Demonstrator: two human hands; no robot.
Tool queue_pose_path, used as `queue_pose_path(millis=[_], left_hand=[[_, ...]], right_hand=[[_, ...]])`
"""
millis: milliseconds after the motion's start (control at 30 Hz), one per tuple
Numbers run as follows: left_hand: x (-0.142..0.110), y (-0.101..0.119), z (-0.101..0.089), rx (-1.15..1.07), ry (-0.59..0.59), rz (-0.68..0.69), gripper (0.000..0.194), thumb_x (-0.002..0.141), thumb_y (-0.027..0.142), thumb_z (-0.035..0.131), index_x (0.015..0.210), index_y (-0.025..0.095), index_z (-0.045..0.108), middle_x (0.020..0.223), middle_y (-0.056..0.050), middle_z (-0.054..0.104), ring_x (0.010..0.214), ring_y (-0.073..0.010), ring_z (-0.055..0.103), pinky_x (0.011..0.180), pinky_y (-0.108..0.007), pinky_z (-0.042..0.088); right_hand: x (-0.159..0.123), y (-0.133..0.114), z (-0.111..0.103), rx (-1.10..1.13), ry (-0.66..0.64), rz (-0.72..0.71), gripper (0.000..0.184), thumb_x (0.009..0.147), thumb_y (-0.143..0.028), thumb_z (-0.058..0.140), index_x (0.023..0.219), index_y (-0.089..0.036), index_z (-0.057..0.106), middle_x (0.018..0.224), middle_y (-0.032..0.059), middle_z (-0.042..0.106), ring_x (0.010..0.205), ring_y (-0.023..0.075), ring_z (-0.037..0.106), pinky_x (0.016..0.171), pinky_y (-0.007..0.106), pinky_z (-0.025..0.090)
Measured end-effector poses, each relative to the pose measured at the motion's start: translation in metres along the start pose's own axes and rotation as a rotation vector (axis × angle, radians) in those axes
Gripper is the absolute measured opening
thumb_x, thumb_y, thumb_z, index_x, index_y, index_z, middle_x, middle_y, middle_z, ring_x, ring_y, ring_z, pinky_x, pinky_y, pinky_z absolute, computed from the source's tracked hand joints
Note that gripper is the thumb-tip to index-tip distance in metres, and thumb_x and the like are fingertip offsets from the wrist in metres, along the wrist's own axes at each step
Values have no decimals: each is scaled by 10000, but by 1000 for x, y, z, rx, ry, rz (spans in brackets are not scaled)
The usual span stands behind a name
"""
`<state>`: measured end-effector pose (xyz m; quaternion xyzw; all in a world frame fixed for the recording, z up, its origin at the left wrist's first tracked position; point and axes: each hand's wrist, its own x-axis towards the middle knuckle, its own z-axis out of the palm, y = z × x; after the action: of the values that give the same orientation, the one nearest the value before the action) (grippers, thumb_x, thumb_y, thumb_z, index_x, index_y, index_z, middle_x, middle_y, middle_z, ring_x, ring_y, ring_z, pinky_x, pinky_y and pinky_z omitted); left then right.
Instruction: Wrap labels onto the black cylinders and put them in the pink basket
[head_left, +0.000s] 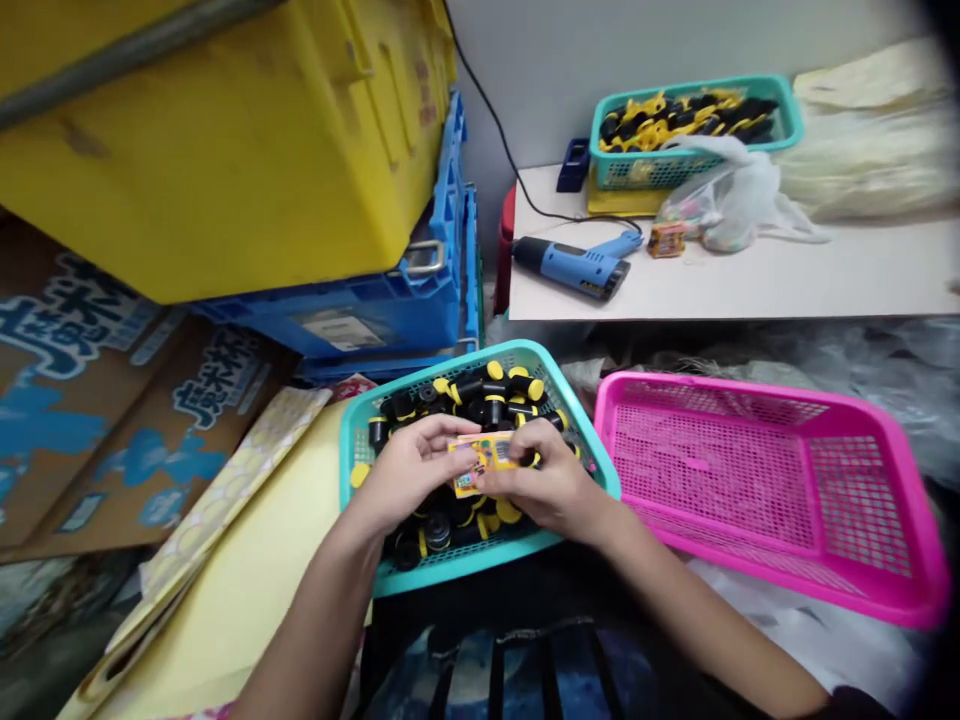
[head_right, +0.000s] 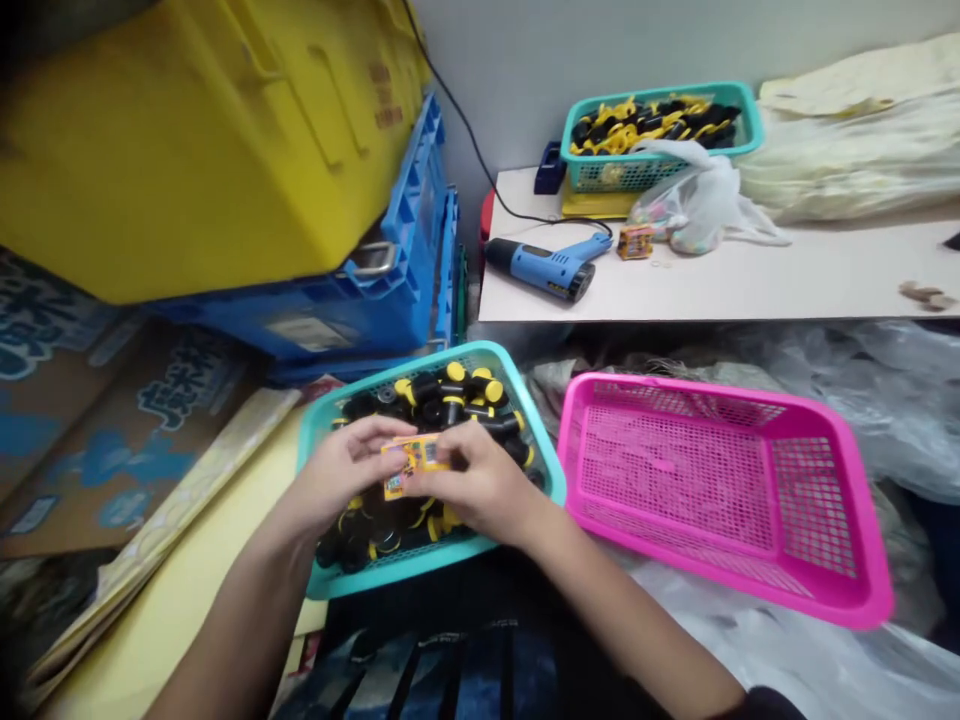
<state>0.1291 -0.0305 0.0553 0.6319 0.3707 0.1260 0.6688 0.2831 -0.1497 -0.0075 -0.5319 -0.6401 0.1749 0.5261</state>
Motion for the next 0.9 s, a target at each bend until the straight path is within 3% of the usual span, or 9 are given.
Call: queue_pose_path(millis=[100, 200, 267, 400, 467, 600, 733, 833, 900], left_hand=[[-7, -17, -19, -115, 268, -10, 414, 606, 365, 824, 920, 147, 662, 844, -72, 739, 733, -182, 688, 673, -269, 544], [-6, -32, -31, -187, 576, 59, 428, 621, 403, 794, 903, 163, 581, 807, -45, 728, 702, -178, 682, 622, -265, 530], [-4, -40, -33, -43, 675, 70, 341, 671, 419, 739, 834, 178, 561, 715, -15, 700, 641, -173, 658, 583, -263, 508], [-9, -47, -38, 503, 701, 108, 218, 756, 416, 649, 693, 207, 641, 767, -26, 698, 765, -204, 643, 700, -306, 490], [-12, -48, -41, 596, 748, 187, 197, 739, 398, 668, 671, 214, 672, 864, -38, 694, 853, -215, 628, 748, -309, 482], [-15, -45, -39, 203, 746, 197, 240, 688, 411, 721, 741, 182, 673, 702, -6, 641, 607, -138, 577, 574, -250, 479], [-17, -39, -17, -351, 545, 174, 355, 598, 391, 814, 740, 168, 576, 681, 11, 659, 569, -101, 601, 548, -200, 499], [-21, -35, -2, -486, 405, 116, 381, 609, 372, 829, 728, 166, 531, 733, 7, 671, 630, -99, 632, 562, -177, 511], [-24, -35, -1, -428, 384, 130, 340, 650, 355, 812, 786, 162, 567, 807, -5, 682, 702, -102, 647, 595, -167, 517]], right_hand=[[6, -1, 1, -94, -200, -101, 294, 881, -240, 593, 1172, -257, 627, 1154, 73, 517, 1088, 178, 519, 932, 335, 483], [5, 0, -1, -172, -124, 14, 296, 905, -267, 563, 1194, -208, 589, 1187, 94, 564, 1131, 189, 528, 977, 382, 464], [3, 1, -2, -196, -28, 99, 202, 923, -255, 532, 1101, -202, 614, 1068, 70, 625, 1033, 174, 575, 927, 373, 482], [1, 2, 1, -225, 3, 148, 137, 926, -251, 525, 988, -198, 635, 993, 47, 655, 968, 164, 595, 885, 356, 478], [3, 1, 2, -230, 17, 187, 137, 921, -258, 527, 950, -197, 646, 983, 45, 664, 963, 172, 599, 892, 367, 466], [21, -12, 7, -80, 109, 388, 190, 907, -327, 526, 896, -191, 659, 949, 43, 675, 896, 174, 611, 833, 346, 468], [47, -31, 29, 271, 3, 559, 324, 832, -434, 601, 1025, -177, 641, 949, 39, 667, 804, 152, 598, 724, 289, 467], [54, -36, 48, 462, 35, 591, 289, 808, -422, 620, 914, -153, 623, 851, 26, 648, 749, 135, 580, 698, 267, 457], [52, -35, 54, 426, 90, 576, 233, 838, -385, 588, 831, -154, 613, 793, 16, 632, 725, 126, 568, 687, 260, 443]])
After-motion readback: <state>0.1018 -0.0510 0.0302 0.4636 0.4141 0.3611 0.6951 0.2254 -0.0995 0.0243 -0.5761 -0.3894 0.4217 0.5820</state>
